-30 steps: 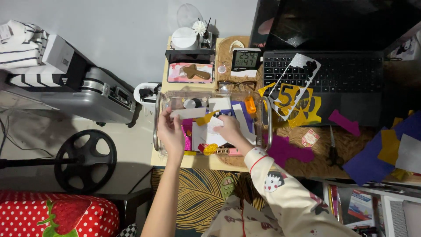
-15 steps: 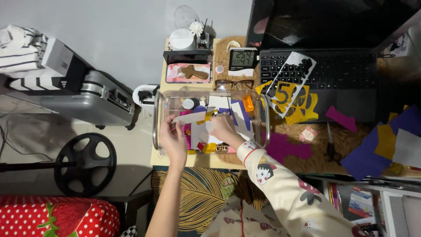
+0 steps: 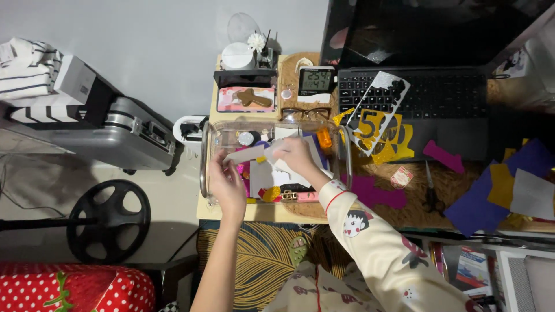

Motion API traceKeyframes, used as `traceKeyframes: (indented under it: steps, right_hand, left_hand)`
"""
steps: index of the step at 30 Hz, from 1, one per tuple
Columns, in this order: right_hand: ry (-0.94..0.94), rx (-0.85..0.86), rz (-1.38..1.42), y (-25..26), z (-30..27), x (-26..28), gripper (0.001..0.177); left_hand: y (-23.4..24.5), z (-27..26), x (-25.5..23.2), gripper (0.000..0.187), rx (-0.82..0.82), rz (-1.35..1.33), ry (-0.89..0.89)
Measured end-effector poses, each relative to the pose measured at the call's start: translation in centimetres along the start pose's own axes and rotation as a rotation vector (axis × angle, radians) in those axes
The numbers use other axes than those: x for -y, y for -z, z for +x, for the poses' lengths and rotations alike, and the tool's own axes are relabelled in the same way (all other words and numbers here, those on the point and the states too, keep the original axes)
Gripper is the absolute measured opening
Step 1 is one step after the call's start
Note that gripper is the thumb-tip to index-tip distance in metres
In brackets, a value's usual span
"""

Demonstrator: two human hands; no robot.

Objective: Organizing and sorting various stickers, cutouts, and decorative craft supplies on a desk.

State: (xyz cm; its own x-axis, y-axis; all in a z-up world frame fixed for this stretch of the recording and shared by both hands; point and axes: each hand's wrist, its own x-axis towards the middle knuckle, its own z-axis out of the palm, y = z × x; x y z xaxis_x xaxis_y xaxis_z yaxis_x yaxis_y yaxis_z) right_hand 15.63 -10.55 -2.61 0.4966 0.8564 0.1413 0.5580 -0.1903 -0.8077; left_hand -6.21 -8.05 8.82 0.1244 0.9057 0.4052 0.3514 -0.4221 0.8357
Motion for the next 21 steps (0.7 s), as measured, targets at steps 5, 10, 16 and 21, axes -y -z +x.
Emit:
traceKeyframes:
  steps: [5,10,16,21]
  right_hand:
    - [-0.293,-0.066,0.430,5.3,-0.4,6.5,0.014]
    - [-0.249,-0.145,1.038,5.8,1.3,3.4,0.017]
    - [-0.101,-0.004,0.642,6.7,1.4,6.3,0.024]
    - [0.037,-0.044,0.757,10.2,-0.2,8.5,0.023]
  left_hand:
    - [0.5,0.9,-1.5,0.031,-0.048,0.057,-0.063]
    - [0.7,2.7,-3.0,0.036,-0.010,0.049,-0.078]
    - [-1.1,5.1,-4.8,0.028,0.068,0.120,-0.267]
    - [-4.8,6.7,-9.1,0.035,0.392,-0.268,-0.161]
